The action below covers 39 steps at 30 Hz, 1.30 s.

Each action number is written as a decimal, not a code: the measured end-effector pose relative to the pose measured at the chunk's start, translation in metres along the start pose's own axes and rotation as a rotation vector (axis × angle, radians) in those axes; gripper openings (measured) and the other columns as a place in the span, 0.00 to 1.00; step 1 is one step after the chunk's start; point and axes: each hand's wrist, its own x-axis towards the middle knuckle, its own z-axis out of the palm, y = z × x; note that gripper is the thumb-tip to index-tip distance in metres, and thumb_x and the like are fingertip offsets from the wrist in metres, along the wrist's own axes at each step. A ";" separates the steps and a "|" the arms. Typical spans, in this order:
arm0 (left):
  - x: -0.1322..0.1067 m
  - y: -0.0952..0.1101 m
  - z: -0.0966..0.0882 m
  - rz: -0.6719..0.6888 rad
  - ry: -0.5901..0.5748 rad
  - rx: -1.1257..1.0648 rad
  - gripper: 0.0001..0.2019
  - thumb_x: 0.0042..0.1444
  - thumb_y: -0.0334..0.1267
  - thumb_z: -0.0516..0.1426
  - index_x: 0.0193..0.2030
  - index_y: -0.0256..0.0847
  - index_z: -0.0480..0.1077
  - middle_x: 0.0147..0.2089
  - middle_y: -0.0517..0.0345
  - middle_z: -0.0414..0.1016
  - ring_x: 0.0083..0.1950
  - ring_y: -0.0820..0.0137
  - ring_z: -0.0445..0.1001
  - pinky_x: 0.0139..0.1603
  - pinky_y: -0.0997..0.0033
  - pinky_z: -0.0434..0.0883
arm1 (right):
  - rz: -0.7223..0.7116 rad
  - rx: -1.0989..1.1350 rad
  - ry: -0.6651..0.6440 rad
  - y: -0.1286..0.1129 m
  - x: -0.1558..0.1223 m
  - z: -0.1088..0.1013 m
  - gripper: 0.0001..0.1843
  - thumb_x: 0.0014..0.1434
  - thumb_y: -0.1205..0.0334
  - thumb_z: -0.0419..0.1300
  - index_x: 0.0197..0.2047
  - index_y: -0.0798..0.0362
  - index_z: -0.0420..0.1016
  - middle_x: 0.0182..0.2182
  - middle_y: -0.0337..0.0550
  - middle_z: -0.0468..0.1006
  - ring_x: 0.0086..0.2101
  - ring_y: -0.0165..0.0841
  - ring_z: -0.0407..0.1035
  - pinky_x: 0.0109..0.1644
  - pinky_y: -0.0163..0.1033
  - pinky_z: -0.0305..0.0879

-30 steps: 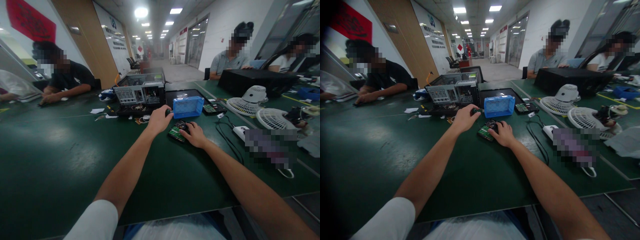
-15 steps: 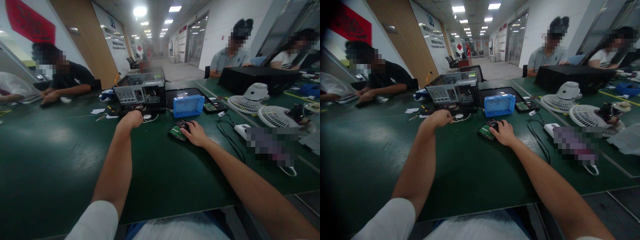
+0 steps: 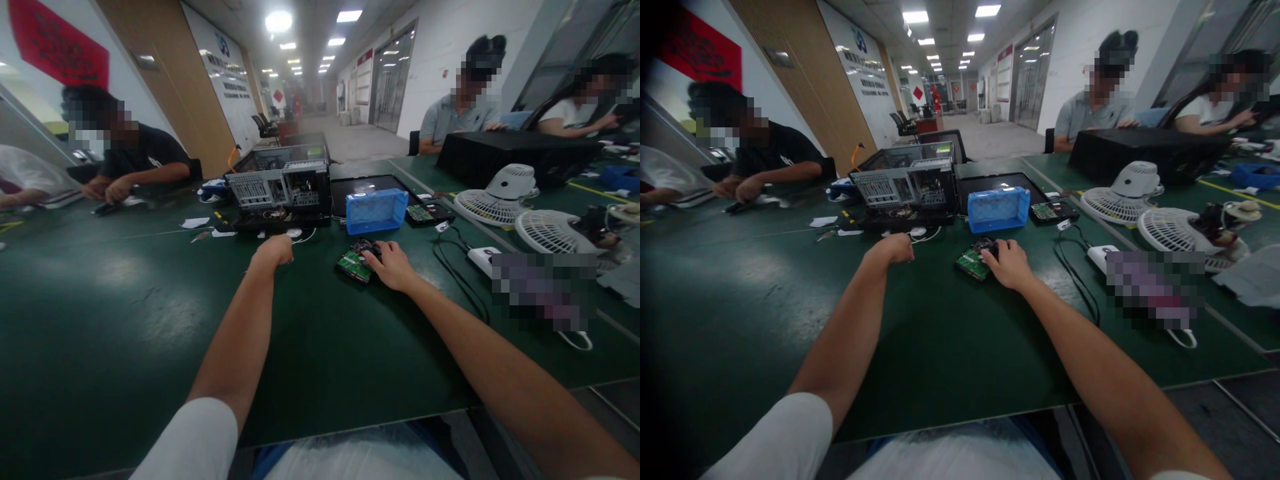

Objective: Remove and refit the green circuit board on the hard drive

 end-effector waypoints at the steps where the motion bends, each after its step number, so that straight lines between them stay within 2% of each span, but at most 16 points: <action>1: 0.002 0.000 0.002 0.001 0.002 0.001 0.13 0.48 0.36 0.68 0.42 0.37 0.81 0.48 0.37 0.81 0.51 0.54 0.80 0.50 0.62 0.75 | 0.004 0.001 0.005 0.000 0.000 0.000 0.41 0.68 0.33 0.42 0.67 0.58 0.64 0.57 0.62 0.70 0.57 0.51 0.67 0.61 0.50 0.61; 9: 0.012 -0.003 0.012 -0.002 0.026 0.016 0.16 0.50 0.36 0.66 0.46 0.34 0.80 0.53 0.32 0.78 0.53 0.46 0.79 0.51 0.56 0.75 | 0.107 -0.043 0.104 0.002 0.003 -0.004 0.41 0.69 0.35 0.40 0.63 0.63 0.68 0.54 0.65 0.75 0.55 0.52 0.68 0.60 0.51 0.60; 17: 0.007 0.005 0.015 -0.025 0.046 -0.006 0.18 0.48 0.36 0.65 0.47 0.35 0.80 0.52 0.30 0.79 0.53 0.46 0.79 0.48 0.58 0.75 | 0.139 -0.039 0.143 0.005 0.006 -0.008 0.38 0.70 0.37 0.40 0.59 0.61 0.71 0.51 0.62 0.79 0.51 0.52 0.71 0.56 0.51 0.63; 21: 0.001 0.008 0.011 -0.025 0.083 -0.022 0.17 0.49 0.34 0.64 0.47 0.35 0.80 0.51 0.30 0.79 0.53 0.46 0.78 0.48 0.59 0.75 | 0.150 -0.039 0.141 0.004 0.005 -0.009 0.37 0.70 0.38 0.41 0.59 0.61 0.72 0.50 0.62 0.80 0.50 0.52 0.72 0.56 0.51 0.63; 25: -0.009 0.019 -0.001 0.012 0.136 -0.037 0.15 0.52 0.34 0.61 0.46 0.34 0.80 0.49 0.31 0.80 0.50 0.50 0.79 0.48 0.60 0.74 | 0.156 -0.040 0.141 0.003 0.005 -0.008 0.37 0.71 0.38 0.41 0.59 0.61 0.72 0.50 0.62 0.80 0.50 0.52 0.72 0.55 0.51 0.64; 27: -0.016 0.031 -0.007 0.073 0.144 -0.064 0.12 0.51 0.35 0.60 0.42 0.37 0.80 0.44 0.37 0.81 0.45 0.55 0.80 0.46 0.64 0.74 | 0.152 -0.042 0.138 0.004 0.005 -0.008 0.37 0.70 0.38 0.41 0.59 0.61 0.72 0.50 0.62 0.80 0.50 0.52 0.72 0.55 0.51 0.63; 29: -0.023 0.046 -0.010 0.194 0.144 -0.119 0.08 0.49 0.35 0.61 0.36 0.39 0.80 0.36 0.44 0.81 0.39 0.59 0.80 0.43 0.65 0.74 | 0.145 -0.042 0.137 0.004 0.005 -0.008 0.37 0.70 0.38 0.41 0.59 0.61 0.72 0.50 0.62 0.80 0.50 0.53 0.71 0.55 0.51 0.63; 32: -0.033 0.068 -0.008 0.362 0.175 -0.175 0.03 0.45 0.31 0.62 0.28 0.42 0.78 0.31 0.50 0.80 0.36 0.61 0.78 0.42 0.67 0.72 | 0.145 -0.044 0.132 0.005 0.004 -0.007 0.37 0.71 0.38 0.40 0.59 0.61 0.72 0.51 0.63 0.79 0.51 0.53 0.71 0.56 0.51 0.62; 35: -0.039 0.085 -0.003 0.483 0.190 -0.242 0.04 0.45 0.30 0.62 0.28 0.42 0.77 0.33 0.51 0.80 0.37 0.63 0.77 0.42 0.69 0.71 | 0.146 -0.050 0.134 0.007 0.005 -0.005 0.37 0.71 0.38 0.40 0.59 0.61 0.72 0.51 0.63 0.79 0.51 0.53 0.71 0.56 0.51 0.62; 39: -0.047 0.100 0.002 0.659 0.206 -0.223 0.06 0.50 0.31 0.62 0.35 0.43 0.78 0.40 0.53 0.80 0.40 0.64 0.77 0.41 0.70 0.69 | 0.134 -0.064 0.135 0.010 0.006 -0.002 0.37 0.71 0.38 0.41 0.59 0.61 0.72 0.52 0.62 0.78 0.51 0.51 0.71 0.56 0.50 0.61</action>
